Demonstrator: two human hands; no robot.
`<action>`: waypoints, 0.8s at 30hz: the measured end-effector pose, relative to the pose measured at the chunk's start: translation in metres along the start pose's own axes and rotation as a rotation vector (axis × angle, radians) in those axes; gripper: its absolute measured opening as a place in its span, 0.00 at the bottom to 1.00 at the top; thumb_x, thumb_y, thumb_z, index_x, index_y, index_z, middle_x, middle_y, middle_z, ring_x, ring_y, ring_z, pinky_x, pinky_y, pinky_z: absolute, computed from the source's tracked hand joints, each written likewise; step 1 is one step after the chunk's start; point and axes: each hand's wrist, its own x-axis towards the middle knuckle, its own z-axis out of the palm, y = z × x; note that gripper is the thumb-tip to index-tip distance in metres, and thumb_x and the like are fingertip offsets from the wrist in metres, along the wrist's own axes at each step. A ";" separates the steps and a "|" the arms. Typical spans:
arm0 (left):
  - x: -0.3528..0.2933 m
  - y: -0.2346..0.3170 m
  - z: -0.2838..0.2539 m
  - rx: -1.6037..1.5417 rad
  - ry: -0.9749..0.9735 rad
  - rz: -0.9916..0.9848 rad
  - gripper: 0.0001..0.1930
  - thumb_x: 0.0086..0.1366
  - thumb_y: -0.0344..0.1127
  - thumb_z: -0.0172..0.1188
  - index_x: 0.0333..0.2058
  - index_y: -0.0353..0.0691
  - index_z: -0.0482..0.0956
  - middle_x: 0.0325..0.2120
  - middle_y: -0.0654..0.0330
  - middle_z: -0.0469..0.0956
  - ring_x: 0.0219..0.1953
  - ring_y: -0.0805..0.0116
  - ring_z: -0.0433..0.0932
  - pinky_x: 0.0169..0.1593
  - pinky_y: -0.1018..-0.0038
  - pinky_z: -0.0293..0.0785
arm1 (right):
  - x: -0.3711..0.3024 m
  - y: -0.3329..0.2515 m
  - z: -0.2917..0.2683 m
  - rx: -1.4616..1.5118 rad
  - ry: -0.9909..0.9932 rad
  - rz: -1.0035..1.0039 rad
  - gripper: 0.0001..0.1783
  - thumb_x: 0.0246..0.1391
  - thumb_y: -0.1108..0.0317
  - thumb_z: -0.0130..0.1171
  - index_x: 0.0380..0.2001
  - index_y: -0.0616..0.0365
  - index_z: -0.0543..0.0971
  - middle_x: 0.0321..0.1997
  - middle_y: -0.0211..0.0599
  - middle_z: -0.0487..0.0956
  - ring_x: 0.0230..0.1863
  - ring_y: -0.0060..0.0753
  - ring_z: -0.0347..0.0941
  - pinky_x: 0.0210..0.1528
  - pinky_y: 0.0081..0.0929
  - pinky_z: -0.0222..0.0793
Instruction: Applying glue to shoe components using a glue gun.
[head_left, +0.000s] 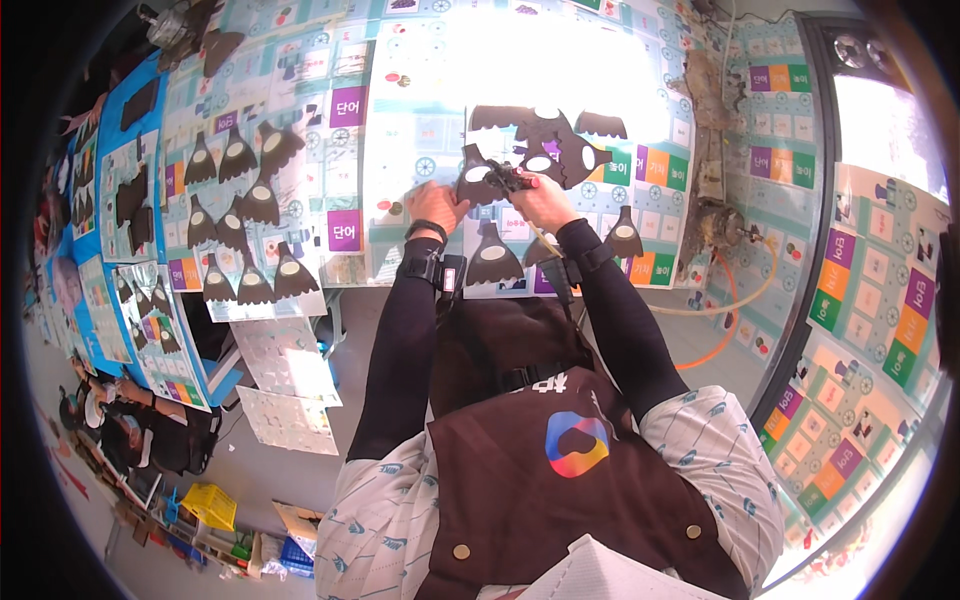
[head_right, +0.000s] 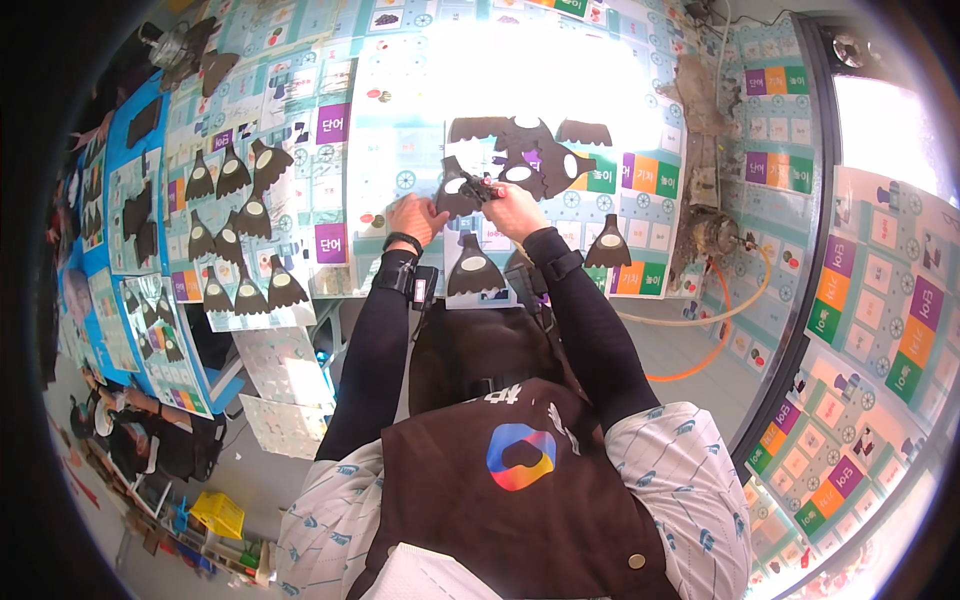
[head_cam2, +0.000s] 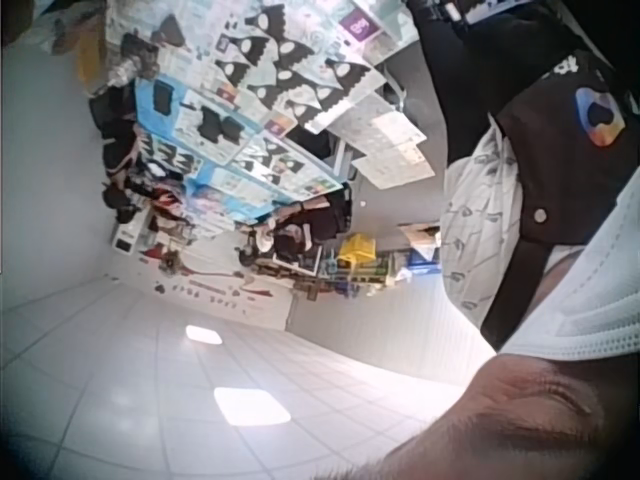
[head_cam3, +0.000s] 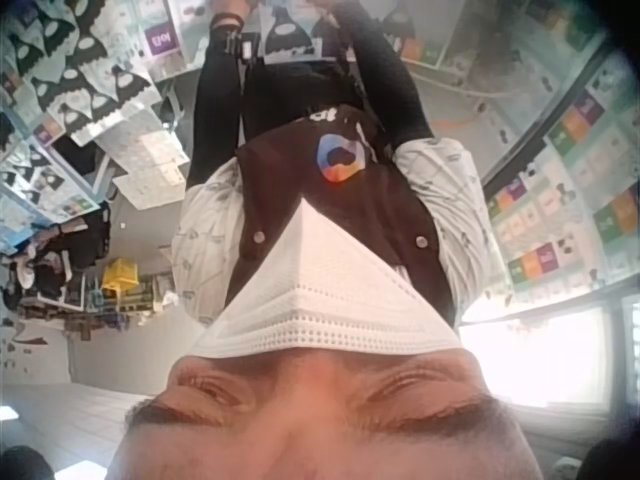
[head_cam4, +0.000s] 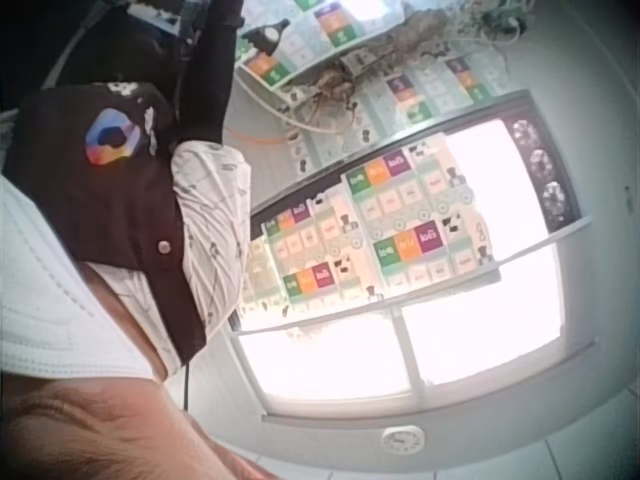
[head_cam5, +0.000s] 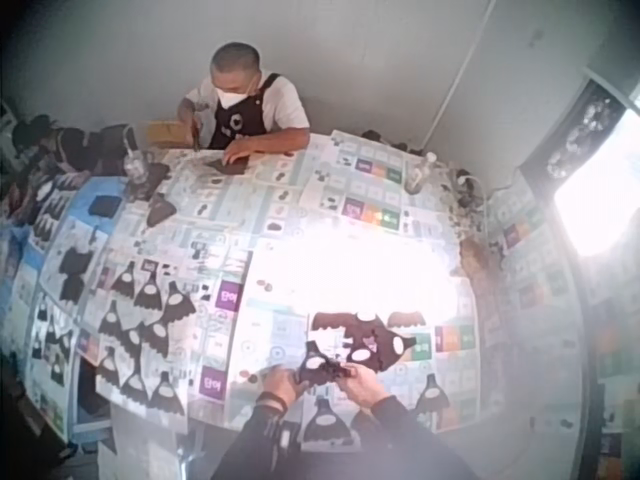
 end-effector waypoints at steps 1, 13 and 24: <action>0.000 0.000 0.001 -0.004 0.025 0.015 0.15 0.50 0.50 0.68 0.20 0.45 0.79 0.27 0.59 0.77 0.40 0.57 0.76 0.46 0.57 0.67 | 0.000 0.000 0.000 -0.114 0.006 -0.063 0.05 0.50 0.72 0.55 0.31 0.59 0.75 0.24 0.38 0.76 0.24 0.35 0.72 0.30 0.30 0.69; 0.002 0.000 -0.004 -0.026 -0.036 0.015 0.16 0.50 0.50 0.68 0.20 0.44 0.80 0.24 0.57 0.77 0.37 0.56 0.77 0.45 0.57 0.68 | -0.002 0.000 -0.009 -0.514 0.083 -0.210 0.08 0.49 0.67 0.53 0.29 0.61 0.75 0.29 0.49 0.77 0.34 0.54 0.74 0.37 0.42 0.71; 0.001 0.000 -0.002 -0.013 -0.071 -0.005 0.16 0.51 0.51 0.67 0.23 0.44 0.80 0.32 0.56 0.76 0.45 0.55 0.74 0.50 0.55 0.65 | -0.006 -0.001 0.000 -0.283 0.153 0.062 0.09 0.49 0.68 0.52 0.31 0.61 0.76 0.31 0.53 0.77 0.35 0.59 0.73 0.38 0.46 0.70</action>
